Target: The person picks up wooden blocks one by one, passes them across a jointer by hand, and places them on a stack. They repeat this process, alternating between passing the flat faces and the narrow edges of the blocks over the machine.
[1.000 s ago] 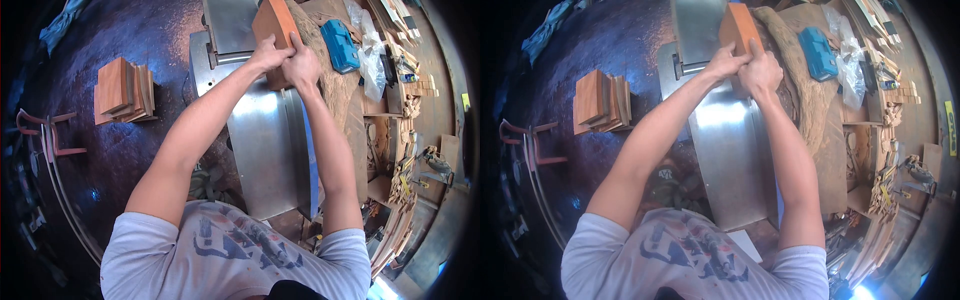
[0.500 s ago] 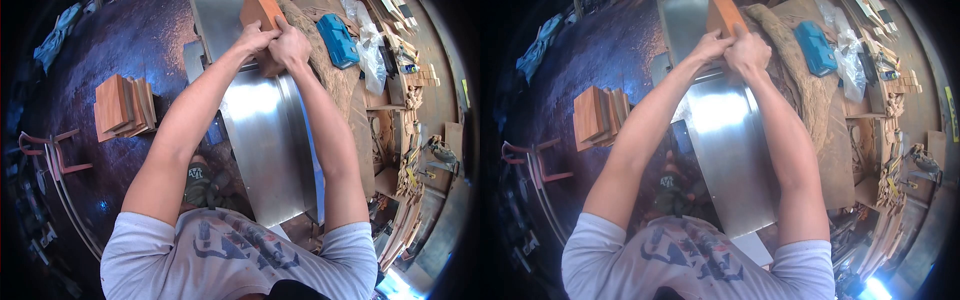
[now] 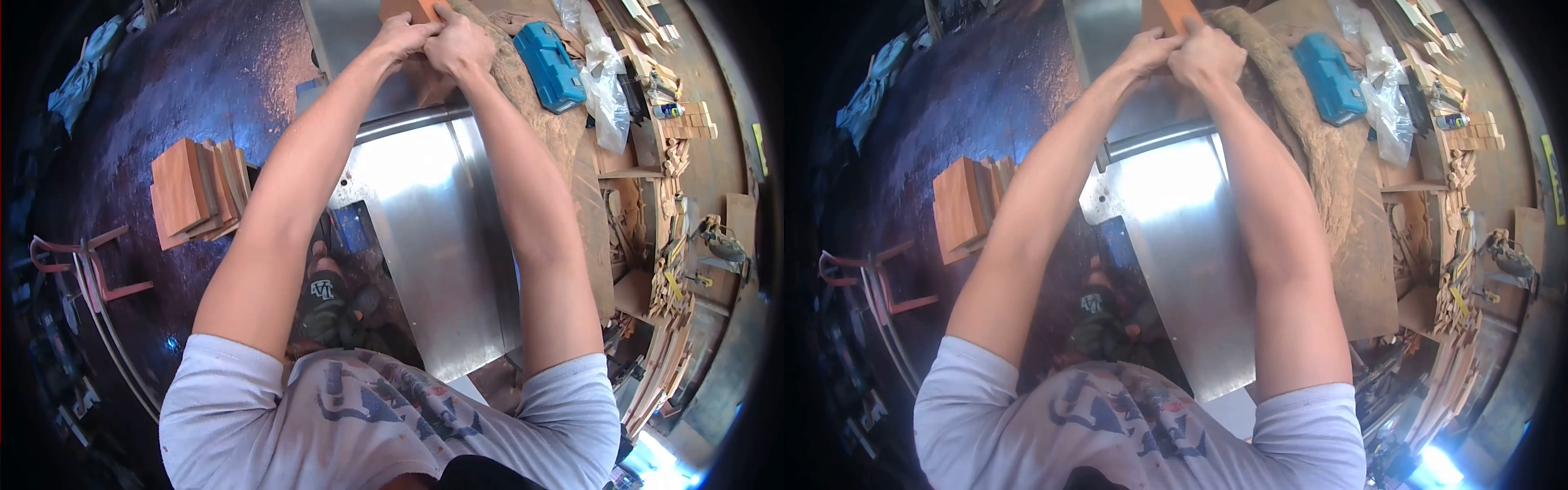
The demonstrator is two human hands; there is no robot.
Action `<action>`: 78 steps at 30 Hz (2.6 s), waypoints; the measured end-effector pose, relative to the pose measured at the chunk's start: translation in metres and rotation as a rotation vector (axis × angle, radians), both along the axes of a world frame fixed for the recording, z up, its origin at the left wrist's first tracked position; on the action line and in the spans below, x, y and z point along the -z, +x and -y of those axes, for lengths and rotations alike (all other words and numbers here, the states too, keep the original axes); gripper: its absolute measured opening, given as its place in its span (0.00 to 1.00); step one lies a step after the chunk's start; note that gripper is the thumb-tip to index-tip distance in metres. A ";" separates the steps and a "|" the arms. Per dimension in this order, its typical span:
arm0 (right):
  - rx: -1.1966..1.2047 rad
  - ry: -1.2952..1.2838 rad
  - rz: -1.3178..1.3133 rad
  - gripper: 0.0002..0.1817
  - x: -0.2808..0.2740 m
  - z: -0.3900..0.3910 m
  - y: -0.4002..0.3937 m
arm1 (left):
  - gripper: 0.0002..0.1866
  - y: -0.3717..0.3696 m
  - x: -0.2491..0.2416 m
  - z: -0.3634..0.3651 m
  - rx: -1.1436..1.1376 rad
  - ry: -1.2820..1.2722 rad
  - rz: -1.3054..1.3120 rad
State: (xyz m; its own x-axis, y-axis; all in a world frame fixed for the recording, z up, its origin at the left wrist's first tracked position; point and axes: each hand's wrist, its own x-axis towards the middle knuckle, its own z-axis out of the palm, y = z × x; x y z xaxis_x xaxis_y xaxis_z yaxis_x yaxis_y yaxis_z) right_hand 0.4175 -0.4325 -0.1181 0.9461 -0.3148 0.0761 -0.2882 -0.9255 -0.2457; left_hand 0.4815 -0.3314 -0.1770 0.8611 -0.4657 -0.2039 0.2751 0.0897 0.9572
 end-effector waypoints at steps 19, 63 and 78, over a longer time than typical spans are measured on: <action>-0.130 1.513 0.029 0.38 -0.105 -0.047 -0.168 | 0.35 -0.269 -0.047 -0.255 -0.268 -0.264 -0.033; 0.017 -0.048 0.001 0.47 0.002 0.021 -0.350 | 0.59 -0.331 -0.003 0.010 0.038 0.221 0.109; -0.019 -0.095 0.001 0.43 0.005 0.020 -0.284 | 0.58 -0.267 -0.005 0.007 -0.054 0.226 0.138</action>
